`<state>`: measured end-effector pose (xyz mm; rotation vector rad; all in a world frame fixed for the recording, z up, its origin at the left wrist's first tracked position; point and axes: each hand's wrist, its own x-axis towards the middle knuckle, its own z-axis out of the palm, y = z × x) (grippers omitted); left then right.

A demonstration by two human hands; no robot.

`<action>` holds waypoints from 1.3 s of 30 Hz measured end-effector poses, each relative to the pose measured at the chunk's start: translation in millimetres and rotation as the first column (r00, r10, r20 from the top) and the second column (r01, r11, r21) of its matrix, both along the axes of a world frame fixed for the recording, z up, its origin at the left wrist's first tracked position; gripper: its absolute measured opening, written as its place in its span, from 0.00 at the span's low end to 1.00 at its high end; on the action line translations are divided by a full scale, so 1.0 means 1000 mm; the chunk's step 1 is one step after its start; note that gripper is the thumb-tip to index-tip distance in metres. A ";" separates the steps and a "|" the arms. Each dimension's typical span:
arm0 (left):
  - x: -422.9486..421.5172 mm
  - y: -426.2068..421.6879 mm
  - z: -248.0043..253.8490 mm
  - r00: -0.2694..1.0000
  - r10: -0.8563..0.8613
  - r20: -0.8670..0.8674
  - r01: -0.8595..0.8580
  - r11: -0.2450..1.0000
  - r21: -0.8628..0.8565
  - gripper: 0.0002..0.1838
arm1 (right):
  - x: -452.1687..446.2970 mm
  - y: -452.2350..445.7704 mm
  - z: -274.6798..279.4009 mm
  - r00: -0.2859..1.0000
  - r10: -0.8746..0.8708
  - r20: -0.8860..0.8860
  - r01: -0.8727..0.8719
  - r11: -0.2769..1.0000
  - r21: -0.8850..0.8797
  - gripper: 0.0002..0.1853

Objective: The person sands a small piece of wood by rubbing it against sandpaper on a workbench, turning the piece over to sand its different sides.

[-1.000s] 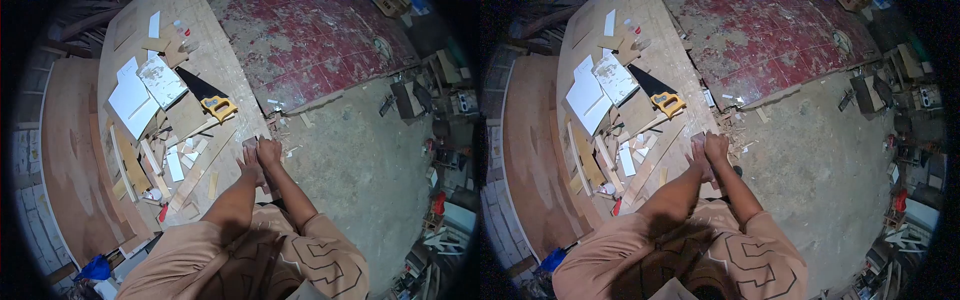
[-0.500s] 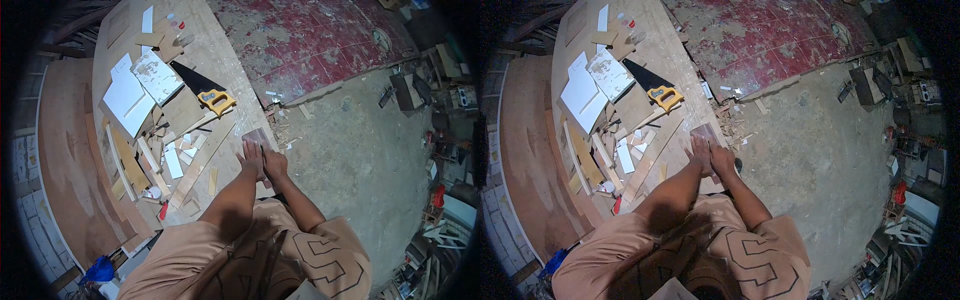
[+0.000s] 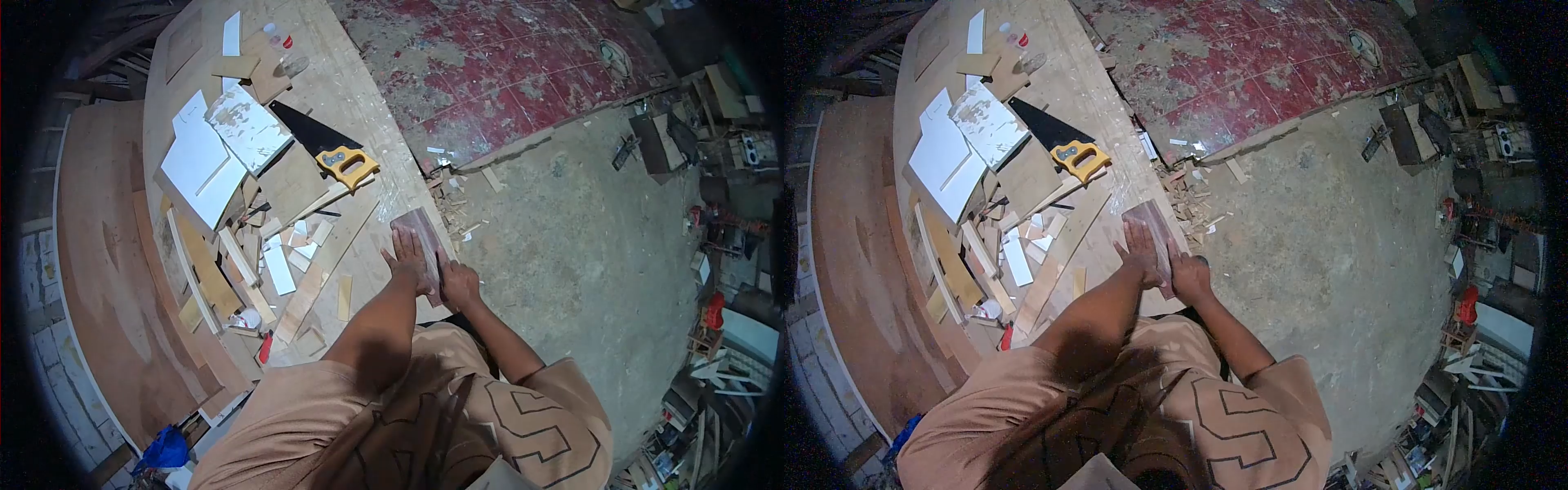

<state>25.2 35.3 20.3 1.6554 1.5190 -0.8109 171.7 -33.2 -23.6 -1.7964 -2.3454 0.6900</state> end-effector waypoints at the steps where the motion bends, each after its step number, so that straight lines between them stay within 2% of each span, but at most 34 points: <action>1: 0.001 0.001 -0.001 1.000 -0.003 -0.015 0.002 1.000 -0.009 0.82 | -0.005 0.014 -0.007 0.999 0.043 0.026 -0.044 0.998 0.036 0.35; 2: 0.001 0.002 -0.001 0.999 -0.004 -0.032 0.003 1.000 -0.017 0.82 | -0.011 0.029 -0.014 0.995 0.087 0.052 -0.091 0.993 0.072 0.35; 3: 0.000 0.000 -0.003 0.999 0.000 -0.035 0.000 1.000 -0.016 0.82 | -0.021 0.046 -0.008 0.999 0.045 0.030 -0.048 0.991 0.125 0.32; 5: 0.000 -0.003 -0.007 1.000 0.005 -0.023 -0.005 1.000 0.011 0.82 | -0.037 0.077 -0.020 1.000 0.011 0.018 -0.013 0.990 0.140 0.32; 8: 0.003 0.002 0.010 1.000 0.015 -0.021 -0.015 1.000 -0.019 0.81 | -0.048 0.096 0.002 0.999 -0.038 0.016 0.035 0.988 0.149 0.32; 10: 0.002 0.001 0.004 0.999 0.002 -0.032 -0.002 1.000 -0.007 0.81 | -0.042 0.086 0.000 0.999 -0.051 -0.016 0.053 0.985 0.166 0.33; 14: 0.003 0.001 0.005 0.999 -0.010 -0.038 0.010 1.000 -0.010 0.81 | -0.009 0.023 -0.006 0.998 -0.002 0.056 0.003 1.000 -0.016 0.37; 18: 0.000 0.002 0.001 1.000 -0.002 -0.019 0.001 1.000 -0.020 0.80 | 0.002 0.001 0.003 0.999 0.002 0.054 0.003 0.996 -0.088 0.37; 22: 0.001 0.001 -0.002 0.999 -0.010 -0.045 0.009 1.000 -0.029 0.80 | -0.029 0.063 -0.022 0.998 0.011 0.055 -0.013 1.000 0.024 0.37; 27: 0.001 -0.002 -0.006 0.994 -0.062 -0.085 0.059 0.998 -0.031 0.80 | -0.061 0.125 -0.008 0.999 -0.033 0.001 0.032 0.987 0.155 0.36; 30: 0.001 -0.003 -0.006 0.997 -0.051 -0.061 0.050 0.999 -0.013 0.81 | -0.051 0.094 -0.007 0.999 -0.046 0.011 0.045 0.996 0.081 0.38; 32: 0.002 0.002 0.002 1.000 -0.008 -0.022 0.007 0.999 -0.035 0.82 | -0.032 0.052 -0.001 1.000 -0.012 -0.012 0.013 0.997 0.081 0.38; 35: 0.002 0.003 -0.001 0.999 -0.029 -0.038 0.026 0.998 -0.058 0.83 | -0.005 -0.011 0.000 0.993 -0.042 -0.107 0.053 0.993 0.106 0.37; 37: 0.002 0.002 -0.009 0.999 -0.032 -0.042 0.030 0.999 -0.045 0.83 | 0.005 -0.024 0.014 0.997 -0.011 -0.076 0.009 1.000 -0.020 0.37; 39: 0.001 -0.002 -0.011 0.999 -0.028 -0.045 0.026 0.999 -0.041 0.82 | -0.006 -0.006 0.005 0.998 0.014 -0.060 -0.014 1.000 -0.005 0.35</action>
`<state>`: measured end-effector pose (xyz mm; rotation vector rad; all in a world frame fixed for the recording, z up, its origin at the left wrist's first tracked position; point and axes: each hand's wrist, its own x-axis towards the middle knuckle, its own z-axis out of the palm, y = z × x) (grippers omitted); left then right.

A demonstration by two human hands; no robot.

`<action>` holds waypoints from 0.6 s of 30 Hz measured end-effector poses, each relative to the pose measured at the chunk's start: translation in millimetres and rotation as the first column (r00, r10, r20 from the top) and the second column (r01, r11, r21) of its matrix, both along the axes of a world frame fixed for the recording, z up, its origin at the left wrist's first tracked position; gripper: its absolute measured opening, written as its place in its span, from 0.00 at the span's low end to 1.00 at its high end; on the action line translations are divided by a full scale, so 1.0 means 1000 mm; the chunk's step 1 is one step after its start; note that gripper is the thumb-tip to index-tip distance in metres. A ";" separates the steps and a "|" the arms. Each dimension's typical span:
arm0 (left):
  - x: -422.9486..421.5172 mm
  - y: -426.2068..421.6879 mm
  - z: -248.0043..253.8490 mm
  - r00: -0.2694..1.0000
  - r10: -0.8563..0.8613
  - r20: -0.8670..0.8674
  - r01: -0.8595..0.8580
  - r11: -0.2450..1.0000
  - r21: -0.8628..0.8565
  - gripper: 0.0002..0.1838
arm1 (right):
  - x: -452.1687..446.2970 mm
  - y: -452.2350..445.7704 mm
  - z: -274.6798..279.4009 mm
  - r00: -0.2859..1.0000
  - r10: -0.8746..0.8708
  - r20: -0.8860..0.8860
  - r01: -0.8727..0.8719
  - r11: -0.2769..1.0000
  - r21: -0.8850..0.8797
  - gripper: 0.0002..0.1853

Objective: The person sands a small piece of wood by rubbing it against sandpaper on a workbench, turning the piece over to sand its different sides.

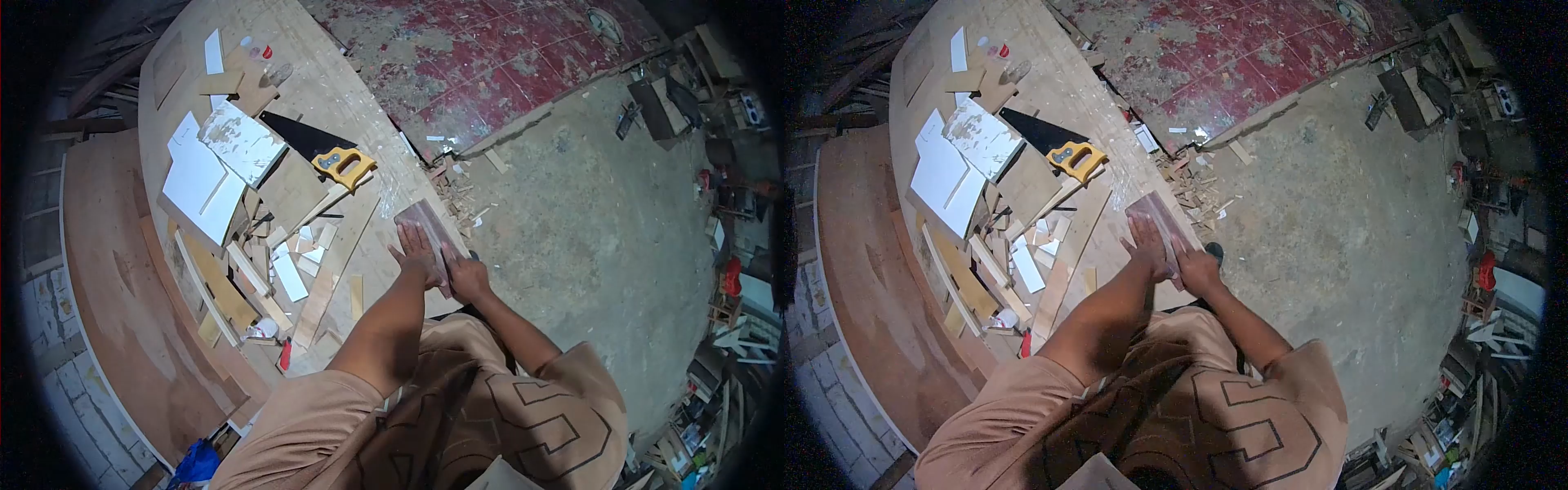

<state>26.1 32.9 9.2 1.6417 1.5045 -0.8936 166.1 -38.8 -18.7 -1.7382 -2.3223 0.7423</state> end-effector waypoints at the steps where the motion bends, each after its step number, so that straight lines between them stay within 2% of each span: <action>1: 0.001 0.002 0.002 1.000 -0.004 0.004 0.004 1.000 -0.012 0.82 | -0.006 0.017 -0.009 0.999 0.031 0.021 -0.032 0.999 0.025 0.33; 4: -0.001 -0.002 -0.003 0.999 -0.036 0.000 0.036 0.999 -0.010 0.82 | -0.042 0.079 -0.025 1.000 0.013 0.021 -0.015 0.995 0.097 0.32; 6: 0.000 0.000 0.005 0.997 -0.083 -0.003 0.083 0.997 0.004 0.82 | -0.063 0.112 -0.014 0.999 -0.025 0.025 0.021 0.991 0.136 0.32; 8: 0.006 0.011 0.032 0.997 -0.070 -0.018 0.068 0.991 -0.111 0.82 | -0.064 0.121 -0.009 0.998 -0.060 0.028 0.054 0.982 0.181 0.33; 10: 0.003 0.006 0.012 0.997 -0.070 -0.036 0.068 0.996 -0.064 0.81 | -0.064 0.107 -0.016 0.992 -0.125 0.027 0.115 0.967 0.228 0.33; 12: 0.002 0.002 -0.001 0.996 -0.080 -0.046 0.078 0.996 -0.030 0.81 | -0.044 0.069 -0.026 0.992 -0.117 0.054 0.108 0.984 0.142 0.35; 14: 0.004 0.003 -0.002 0.997 -0.050 -0.065 0.048 0.998 -0.035 0.81 | -0.015 0.023 -0.008 0.996 -0.084 0.041 0.084 0.996 0.002 0.35; 18: 0.004 0.006 0.007 0.999 -0.031 -0.021 0.030 0.999 -0.032 0.81 | 0.007 -0.010 -0.001 0.996 -0.069 -0.054 0.071 0.997 0.032 0.35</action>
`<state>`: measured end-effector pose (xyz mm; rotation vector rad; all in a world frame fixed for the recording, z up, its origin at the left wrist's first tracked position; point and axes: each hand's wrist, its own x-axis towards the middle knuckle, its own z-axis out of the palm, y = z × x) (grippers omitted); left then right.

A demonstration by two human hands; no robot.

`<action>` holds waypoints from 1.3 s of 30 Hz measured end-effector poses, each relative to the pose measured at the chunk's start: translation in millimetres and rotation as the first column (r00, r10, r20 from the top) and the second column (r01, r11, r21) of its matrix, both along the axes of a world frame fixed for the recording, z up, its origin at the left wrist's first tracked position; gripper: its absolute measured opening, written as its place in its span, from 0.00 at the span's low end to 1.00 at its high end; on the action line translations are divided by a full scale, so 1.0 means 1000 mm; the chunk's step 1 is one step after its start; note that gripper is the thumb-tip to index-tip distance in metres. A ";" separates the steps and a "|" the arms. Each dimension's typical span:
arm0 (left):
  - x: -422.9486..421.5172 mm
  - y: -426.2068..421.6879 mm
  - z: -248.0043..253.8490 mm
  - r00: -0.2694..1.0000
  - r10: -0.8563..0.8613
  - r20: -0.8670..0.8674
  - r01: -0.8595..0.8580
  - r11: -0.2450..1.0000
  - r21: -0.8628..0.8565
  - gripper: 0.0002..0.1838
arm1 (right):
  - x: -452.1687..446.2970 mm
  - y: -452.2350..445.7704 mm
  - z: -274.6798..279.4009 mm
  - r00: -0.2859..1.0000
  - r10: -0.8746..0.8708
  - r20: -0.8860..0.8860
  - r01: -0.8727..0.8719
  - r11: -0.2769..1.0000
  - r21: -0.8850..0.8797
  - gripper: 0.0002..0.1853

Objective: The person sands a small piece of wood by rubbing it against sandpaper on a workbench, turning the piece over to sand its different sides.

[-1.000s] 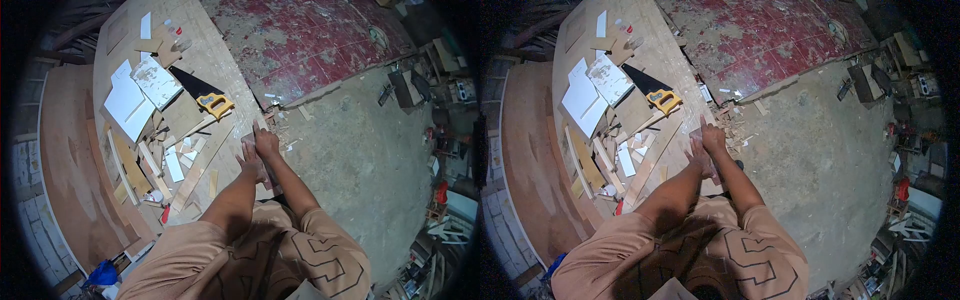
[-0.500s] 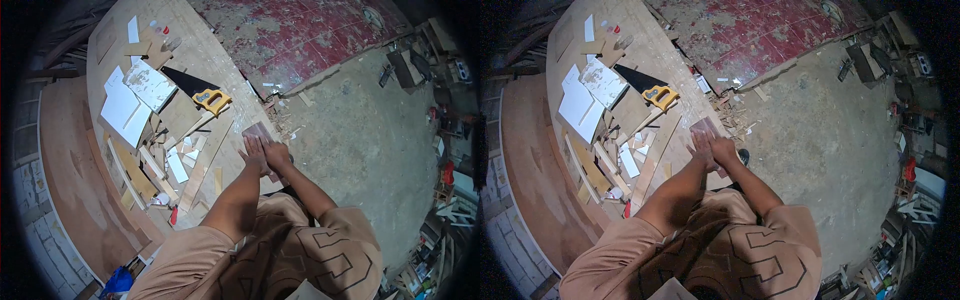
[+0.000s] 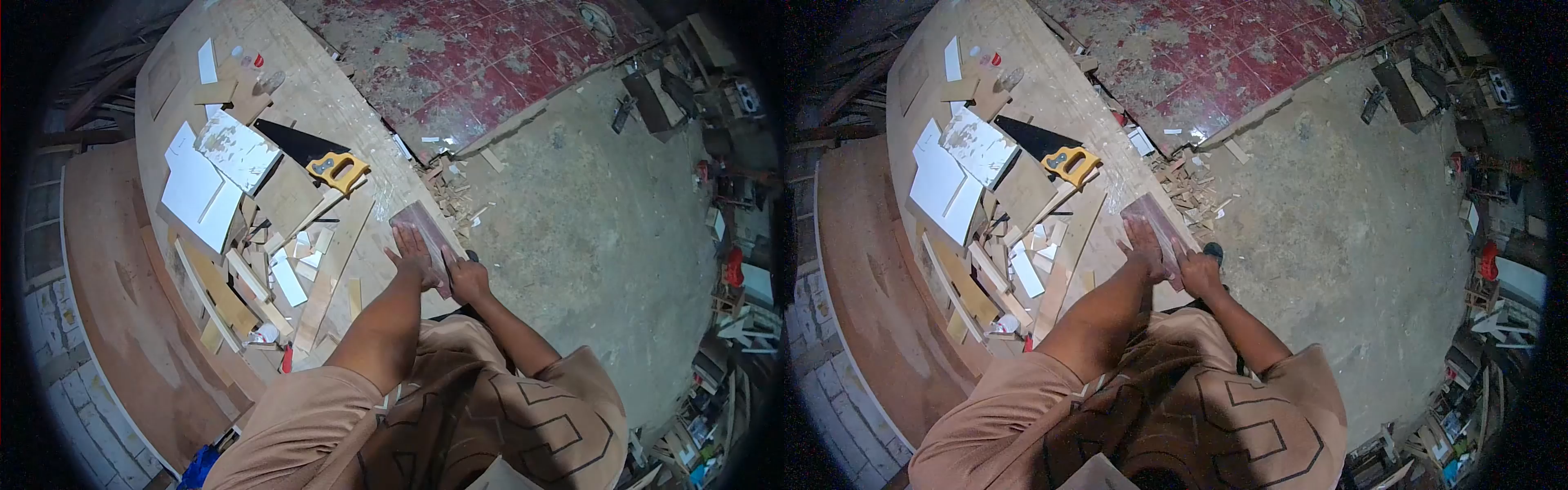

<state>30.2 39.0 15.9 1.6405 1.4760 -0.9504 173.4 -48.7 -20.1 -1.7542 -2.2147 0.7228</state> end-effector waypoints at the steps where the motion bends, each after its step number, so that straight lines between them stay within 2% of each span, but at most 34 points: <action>1: 0.001 0.002 0.002 1.000 -0.002 -0.007 0.002 1.000 -0.018 0.81 | -0.005 0.013 -0.011 0.999 0.012 0.033 -0.014 0.999 0.046 0.36; 4: -0.003 -0.004 -0.008 1.000 0.006 0.001 -0.006 1.000 0.006 0.81 | -0.035 0.075 -0.023 0.994 -0.025 0.109 0.011 0.992 0.122 0.36; 5: -0.005 -0.007 -0.012 1.000 0.005 0.021 -0.006 0.999 0.045 0.81 | -0.046 0.102 -0.021 0.995 -0.037 0.095 0.022 0.988 0.154 0.35; 9: 0.000 -0.001 0.000 0.999 -0.044 -0.020 0.044 0.999 -0.008 0.80 | -0.067 0.144 -0.020 0.995 -0.093 0.048 0.080 0.973 0.216 0.34; 12: -0.005 -0.008 -0.015 1.000 -0.026 0.015 0.025 0.998 0.051 0.82 | -0.047 0.104 -0.013 0.996 -0.065 0.067 0.053 0.984 0.171 0.33; 16: -0.002 -0.002 -0.001 1.000 -0.008 -0.008 0.008 1.000 0.009 0.81 | -0.004 0.020 -0.002 0.994 0.017 0.106 -0.025 0.997 0.069 0.34; 18: -0.004 -0.005 -0.002 0.999 0.030 0.034 -0.032 0.998 0.053 0.81 | 0.006 0.004 0.001 0.997 0.035 0.073 -0.036 0.999 0.013 0.34; 21: -0.003 -0.004 -0.001 0.999 0.025 0.034 -0.026 0.999 0.036 0.81 | -0.010 0.037 -0.020 0.995 0.055 0.087 -0.061 0.996 0.065 0.34; 26: -0.003 -0.005 0.001 1.000 0.012 0.004 -0.012 0.999 0.037 0.81 | -0.058 0.121 -0.012 0.998 -0.042 0.055 0.034 0.991 0.132 0.35; 30: -0.001 -0.001 0.002 1.000 0.012 0.001 -0.012 1.000 0.016 0.80 | -0.049 0.098 -0.009 0.994 -0.071 0.081 0.057 0.985 0.162 0.36; 34: 0.000 -0.003 -0.001 1.000 0.004 -0.015 -0.004 1.000 0.025 0.80 | -0.008 0.026 0.000 0.995 0.036 0.092 -0.042 0.997 0.057 0.36; 35: -0.002 -0.005 -0.004 1.000 0.016 0.009 -0.017 0.999 0.035 0.82 | -0.003 0.021 0.005 0.991 0.086 0.100 -0.090 0.995 0.031 0.36; 39: -0.005 -0.006 -0.012 1.000 0.009 0.029 -0.010 0.999 0.046 0.83 | -0.013 0.041 -0.015 0.992 0.105 0.076 -0.109 0.993 0.044 0.35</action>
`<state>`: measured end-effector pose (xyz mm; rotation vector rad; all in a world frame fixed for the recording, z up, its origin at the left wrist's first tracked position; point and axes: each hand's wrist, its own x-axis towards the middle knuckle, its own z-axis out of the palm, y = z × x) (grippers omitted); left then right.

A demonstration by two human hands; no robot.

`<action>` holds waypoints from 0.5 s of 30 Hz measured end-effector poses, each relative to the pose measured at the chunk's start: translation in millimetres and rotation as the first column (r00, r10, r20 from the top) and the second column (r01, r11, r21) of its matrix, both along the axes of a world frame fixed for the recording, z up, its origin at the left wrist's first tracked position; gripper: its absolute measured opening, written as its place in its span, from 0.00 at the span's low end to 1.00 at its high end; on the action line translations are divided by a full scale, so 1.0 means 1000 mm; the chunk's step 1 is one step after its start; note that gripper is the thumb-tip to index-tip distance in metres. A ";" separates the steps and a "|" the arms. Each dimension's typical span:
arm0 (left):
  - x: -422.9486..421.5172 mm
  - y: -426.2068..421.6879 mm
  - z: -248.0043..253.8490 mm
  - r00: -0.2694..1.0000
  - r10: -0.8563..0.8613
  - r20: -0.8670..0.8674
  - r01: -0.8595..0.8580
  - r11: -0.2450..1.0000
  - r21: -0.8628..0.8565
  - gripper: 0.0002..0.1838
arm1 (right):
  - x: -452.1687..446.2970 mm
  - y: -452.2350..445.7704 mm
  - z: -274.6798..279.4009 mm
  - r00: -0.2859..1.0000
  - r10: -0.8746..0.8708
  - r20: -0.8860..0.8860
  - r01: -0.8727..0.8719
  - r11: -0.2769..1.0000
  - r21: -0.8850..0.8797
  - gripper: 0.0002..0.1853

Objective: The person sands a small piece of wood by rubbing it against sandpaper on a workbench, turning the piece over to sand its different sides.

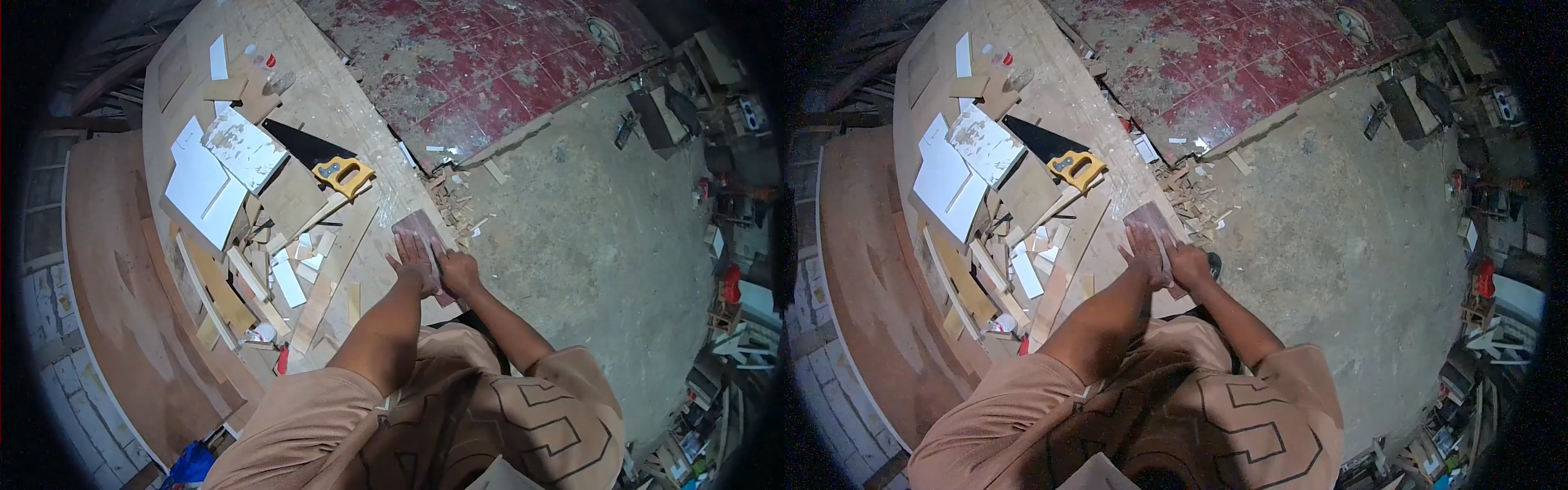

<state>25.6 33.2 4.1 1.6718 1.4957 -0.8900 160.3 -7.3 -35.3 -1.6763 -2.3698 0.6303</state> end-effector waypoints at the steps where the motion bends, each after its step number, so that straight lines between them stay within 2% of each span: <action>1: 0.001 0.004 0.000 1.000 0.008 0.002 -0.009 1.000 0.003 0.83 | -0.013 0.022 -0.003 0.999 -0.041 0.022 0.041 0.999 -0.004 0.36; 5: 0.003 0.002 0.007 0.998 -0.021 -0.052 0.020 0.999 -0.025 0.81 | -0.051 0.081 -0.003 0.993 -0.120 0.019 0.118 0.991 0.069 0.36; 7: 0.004 0.003 0.011 0.996 -0.053 -0.065 0.050 0.998 -0.044 0.82 | -0.054 0.088 -0.002 0.991 -0.135 0.018 0.132 0.984 0.120 0.32; 10: 0.003 0.004 0.014 0.999 -0.034 -0.017 0.033 0.999 -0.025 0.81 | -0.040 0.057 -0.009 0.990 -0.133 0.054 0.127 0.987 0.101 0.33; 12: 0.006 0.003 0.012 0.998 -0.003 -0.061 0.003 1.000 0.007 0.82 | -0.012 0.009 -0.004 0.998 -0.054 0.039 0.054 0.998 -0.020 0.34; 15: 0.003 0.003 0.014 1.000 0.011 -0.017 -0.011 1.000 0.000 0.82 | 0.017 -0.039 0.011 0.998 -0.058 -0.027 0.057 0.998 -0.041 0.35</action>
